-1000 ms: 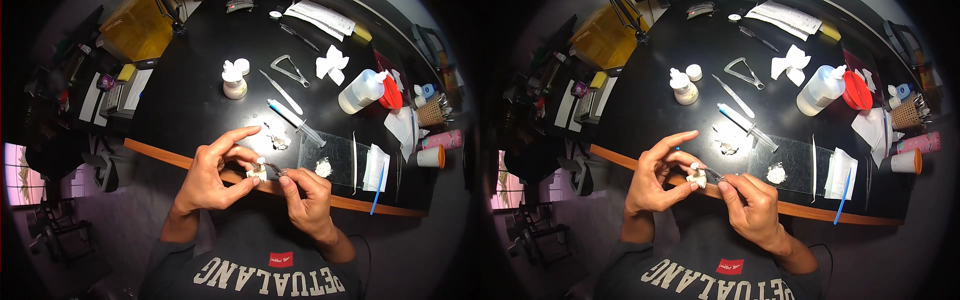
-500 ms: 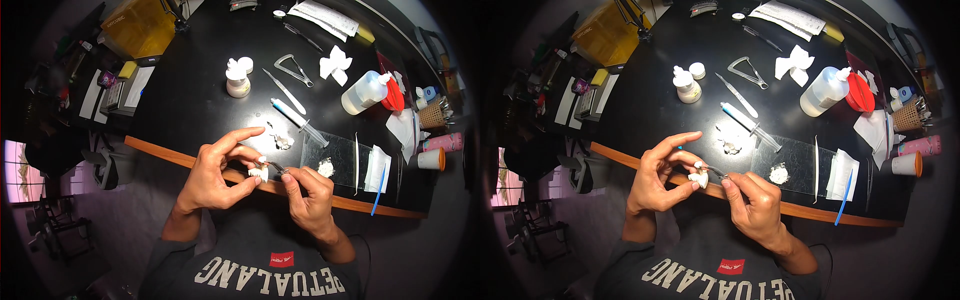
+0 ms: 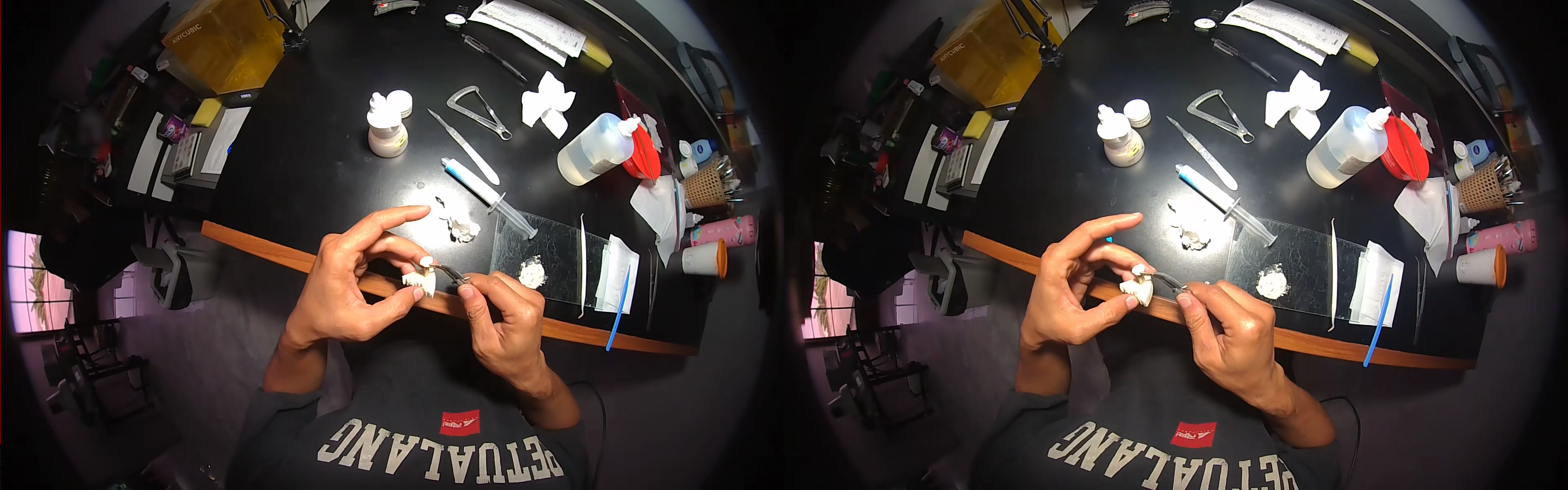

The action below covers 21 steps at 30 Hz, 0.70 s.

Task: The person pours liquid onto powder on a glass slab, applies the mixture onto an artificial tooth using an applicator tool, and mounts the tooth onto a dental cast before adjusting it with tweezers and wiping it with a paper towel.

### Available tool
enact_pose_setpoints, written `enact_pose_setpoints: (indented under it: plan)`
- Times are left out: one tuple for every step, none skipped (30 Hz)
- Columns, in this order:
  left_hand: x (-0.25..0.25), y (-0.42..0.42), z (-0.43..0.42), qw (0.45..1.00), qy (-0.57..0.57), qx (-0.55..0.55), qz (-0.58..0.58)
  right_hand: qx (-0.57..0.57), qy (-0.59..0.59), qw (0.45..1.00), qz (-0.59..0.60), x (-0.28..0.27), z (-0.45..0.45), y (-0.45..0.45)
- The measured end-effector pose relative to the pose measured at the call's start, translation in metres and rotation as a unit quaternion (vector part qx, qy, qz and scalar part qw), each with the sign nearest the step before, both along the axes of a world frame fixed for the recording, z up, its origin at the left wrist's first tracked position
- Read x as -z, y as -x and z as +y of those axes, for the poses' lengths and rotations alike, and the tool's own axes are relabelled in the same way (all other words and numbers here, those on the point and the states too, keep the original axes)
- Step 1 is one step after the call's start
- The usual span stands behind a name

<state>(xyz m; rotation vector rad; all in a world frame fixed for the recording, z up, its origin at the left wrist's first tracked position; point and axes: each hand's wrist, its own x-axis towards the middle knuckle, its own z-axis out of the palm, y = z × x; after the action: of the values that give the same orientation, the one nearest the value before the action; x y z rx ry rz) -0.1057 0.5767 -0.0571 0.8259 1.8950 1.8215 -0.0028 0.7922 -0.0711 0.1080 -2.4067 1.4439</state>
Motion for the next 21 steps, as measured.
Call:
enact_pose_setpoints:
  plan:
    - [-0.0004,-0.0002,-0.0001,1.0,-0.001,0.001,0.001,0.0,0.0,1.0,0.0,-0.0004,0.0001,-0.0001]
    - [-0.0007,-0.0005,-0.0003,1.0,-0.003,0.001,0.003,-0.001,-0.001,1.0,0.0,-0.0008,0.0,-0.0005]
    - [-0.0009,-0.0005,-0.0003,1.0,-0.004,0.002,0.005,-0.001,-0.001,1.0,0.001,-0.001,0.0,-0.0004]
    - [-0.001,-0.0008,-0.0004,1.0,-0.006,0.001,0.001,0.0,0.001,1.0,0.003,-0.0006,-0.0001,-0.0006]
    - [-0.001,-0.0013,-0.0004,1.0,-0.007,0.0,-0.003,0.0,0.003,1.0,0.004,-0.0001,-0.0003,-0.0007]
    - [-0.0011,-0.0017,-0.0004,1.0,-0.009,-0.002,-0.007,0.0,0.005,1.0,0.006,0.0002,-0.0004,-0.0008]
    - [-0.0007,-0.0021,-0.0003,1.0,-0.012,-0.004,-0.003,0.001,0.006,1.0,0.006,0.0,-0.0005,-0.0009]
    - [0.0003,-0.0027,-0.0002,1.0,-0.015,-0.006,0.002,0.002,0.007,1.0,0.006,-0.0002,-0.0008,-0.0014]
    - [0.0007,-0.0033,-0.0001,1.0,-0.018,-0.007,0.006,0.003,0.007,1.0,0.005,-0.0005,-0.0011,-0.0019]
    - [0.0003,-0.0038,0.0,1.0,-0.017,-0.01,0.01,0.003,0.008,1.0,0.008,-0.0008,-0.0013,-0.002]
    - [-0.0005,-0.0041,0.0001,1.0,-0.015,-0.013,0.014,0.002,0.009,1.0,0.012,-0.0012,-0.0016,-0.0019]
    - [-0.0013,-0.0043,0.0001,1.0,-0.014,-0.017,0.019,0.001,0.009,1.0,0.015,-0.0017,-0.0017,-0.0017]
    - [-0.0023,-0.0045,0.0,1.0,-0.014,-0.017,0.021,0.001,0.009,1.0,0.017,-0.0021,-0.0017,-0.0015]
    - [-0.0032,-0.0047,-0.0002,0.999,-0.014,-0.017,0.024,0.001,0.01,1.0,0.019,-0.0025,-0.0017,-0.0015]
    - [-0.0039,-0.005,-0.0006,0.999,-0.014,-0.018,0.026,0.0,0.01,1.0,0.02,-0.0029,-0.002,-0.0015]
    - [-0.0039,-0.0051,-0.001,0.999,-0.017,-0.018,0.031,0.0,0.011,1.0,0.018,-0.0037,-0.0025,-0.0016]
    - [-0.0035,-0.0052,-0.001,0.999,-0.02,-0.019,0.035,0.0,0.011,1.0,0.016,-0.0048,-0.0028,-0.0018]
    - [-0.0032,-0.0052,-0.0009,0.999,-0.023,-0.019,0.04,0.001,0.011,1.0,0.015,-0.0056,-0.0031,-0.0019]
    - [-0.0033,-0.0059,-0.0008,0.999,-0.025,-0.022,0.033,0.002,0.013,1.0,0.021,-0.005,-0.0038,-0.0018]
    - [-0.0033,-0.0074,-0.0009,0.999,-0.026,-0.025,0.026,0.004,0.015,1.0,0.027,-0.0036,-0.0049,-0.0018]
    - [-0.0032,-0.0081,-0.0011,0.999,-0.027,-0.028,0.019,0.006,0.017,0.999,0.033,-0.0027,-0.0057,-0.0014]
